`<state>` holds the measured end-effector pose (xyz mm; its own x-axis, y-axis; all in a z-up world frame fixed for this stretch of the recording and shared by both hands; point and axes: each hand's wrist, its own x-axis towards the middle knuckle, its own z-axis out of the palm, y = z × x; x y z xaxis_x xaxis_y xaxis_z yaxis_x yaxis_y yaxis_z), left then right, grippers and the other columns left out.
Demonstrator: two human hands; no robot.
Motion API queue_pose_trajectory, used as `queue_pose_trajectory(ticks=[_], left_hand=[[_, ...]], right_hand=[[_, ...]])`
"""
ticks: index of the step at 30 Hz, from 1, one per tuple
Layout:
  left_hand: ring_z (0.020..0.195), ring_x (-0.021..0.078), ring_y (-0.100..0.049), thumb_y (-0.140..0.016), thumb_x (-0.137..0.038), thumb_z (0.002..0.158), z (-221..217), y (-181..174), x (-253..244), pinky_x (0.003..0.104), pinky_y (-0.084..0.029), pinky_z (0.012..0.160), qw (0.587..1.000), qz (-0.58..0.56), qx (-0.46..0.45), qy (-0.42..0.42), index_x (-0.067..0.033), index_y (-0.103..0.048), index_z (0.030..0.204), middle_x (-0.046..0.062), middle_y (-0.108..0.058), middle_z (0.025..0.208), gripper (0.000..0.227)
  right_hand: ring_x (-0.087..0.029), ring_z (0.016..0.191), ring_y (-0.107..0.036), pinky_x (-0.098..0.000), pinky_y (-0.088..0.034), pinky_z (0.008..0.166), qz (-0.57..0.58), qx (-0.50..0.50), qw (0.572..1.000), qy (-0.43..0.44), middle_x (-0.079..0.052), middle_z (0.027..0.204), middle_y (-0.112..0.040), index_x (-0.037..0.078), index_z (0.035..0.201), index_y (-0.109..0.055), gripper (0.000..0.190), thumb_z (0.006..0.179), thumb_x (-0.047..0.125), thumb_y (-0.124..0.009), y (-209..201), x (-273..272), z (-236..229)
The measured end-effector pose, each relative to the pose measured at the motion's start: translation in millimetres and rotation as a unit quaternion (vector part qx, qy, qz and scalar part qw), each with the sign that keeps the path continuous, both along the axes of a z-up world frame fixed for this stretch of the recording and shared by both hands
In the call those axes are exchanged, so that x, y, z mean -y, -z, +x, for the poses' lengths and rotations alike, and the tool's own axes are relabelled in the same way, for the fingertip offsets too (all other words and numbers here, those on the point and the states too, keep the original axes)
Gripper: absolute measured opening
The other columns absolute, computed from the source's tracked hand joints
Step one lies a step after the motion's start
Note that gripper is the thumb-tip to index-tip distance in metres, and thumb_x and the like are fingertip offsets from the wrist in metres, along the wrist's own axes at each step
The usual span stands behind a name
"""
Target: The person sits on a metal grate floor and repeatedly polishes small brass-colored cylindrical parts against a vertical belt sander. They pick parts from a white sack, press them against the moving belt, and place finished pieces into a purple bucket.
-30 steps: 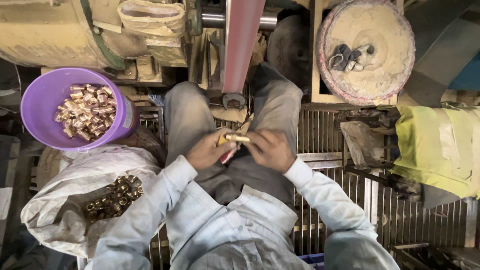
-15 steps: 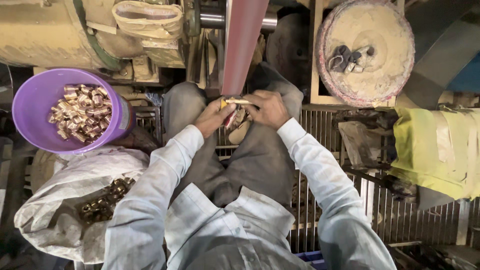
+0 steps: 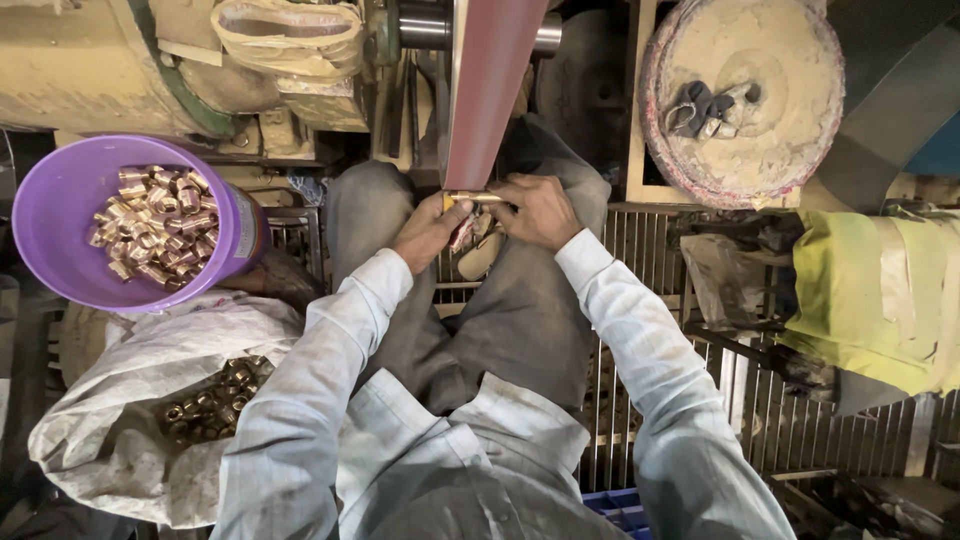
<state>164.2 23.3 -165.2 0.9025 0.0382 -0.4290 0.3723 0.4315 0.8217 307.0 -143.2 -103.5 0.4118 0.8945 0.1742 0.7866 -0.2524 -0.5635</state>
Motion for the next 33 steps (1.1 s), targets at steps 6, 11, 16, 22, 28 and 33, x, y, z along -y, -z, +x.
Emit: queue_pose_trajectory(ticks=[6,11,16,22,28,33], left_hand=[[0.066,0.0078,-0.058,-0.052,-0.022,0.109,2,0,1,0.025,-0.049,0.06,0.999,-0.041,-0.001,-0.008,-0.0036,-0.067,0.117,0.001,-0.067,0.084,0.025],[0.065,0.0088,-0.059,-0.052,-0.023,0.108,1,5,1,0.026,-0.049,0.058,0.999,-0.043,-0.007,-0.013,-0.0033,-0.066,0.113,0.002,-0.068,0.083,0.025],[0.064,0.0085,-0.056,-0.052,-0.026,0.11,3,3,0,0.025,-0.047,0.057,0.998,-0.067,-0.006,-0.01,-0.0018,-0.066,0.11,0.002,-0.065,0.081,0.028],[0.058,0.0085,-0.054,-0.052,-0.028,0.109,-32,-50,0,0.025,-0.045,0.054,0.997,0.022,0.046,0.056,-0.0042,-0.066,0.116,0.002,-0.06,0.072,0.028],[0.083,0.0201,-0.068,-0.064,-0.017,0.1,-77,-117,6,0.033,-0.055,0.075,0.951,0.223,0.189,0.103,-0.0056,-0.06,0.129,0.009,-0.071,0.096,0.031],[0.106,0.0318,-0.071,-0.068,-0.019,0.098,-81,-145,8,0.04,-0.054,0.09,0.915,0.304,0.23,0.134,-0.0081,-0.059,0.129,0.014,-0.071,0.115,0.034]], right_hand=[[-0.033,0.076,-0.071,-0.0428,-0.057,0.071,-0.026,-0.036,0.999,0.011,-0.016,0.088,-0.073,0.004,0.102,-0.079,0.022,0.086,0.019,-0.078,-2,-3,0],[-0.034,0.077,-0.071,-0.043,-0.057,0.073,-0.039,-0.062,0.997,0.016,-0.016,0.09,-0.074,0.006,0.101,-0.08,0.021,0.086,0.02,-0.077,1,-1,1],[-0.033,0.077,-0.072,-0.0416,-0.058,0.074,-0.06,-0.11,0.992,0.005,-0.015,0.089,-0.075,0.008,0.103,-0.081,0.022,0.085,0.021,-0.078,7,-5,10],[-0.029,0.068,-0.07,-0.0379,-0.055,0.064,-0.022,-0.026,0.999,0.027,-0.012,0.089,-0.073,0.009,0.109,-0.079,0.024,0.088,0.02,-0.079,-33,16,-30],[-0.024,0.079,-0.067,-0.0366,-0.053,0.07,0.113,0.193,0.975,0.009,-0.008,0.097,-0.068,0.005,0.117,-0.072,0.034,0.085,0.007,-0.083,-90,54,-99],[-0.024,0.08,-0.067,-0.0378,-0.053,0.074,0.141,0.195,0.97,0.03,-0.008,0.098,-0.068,0.008,0.116,-0.072,0.036,0.083,0.012,-0.084,-111,57,-112]])
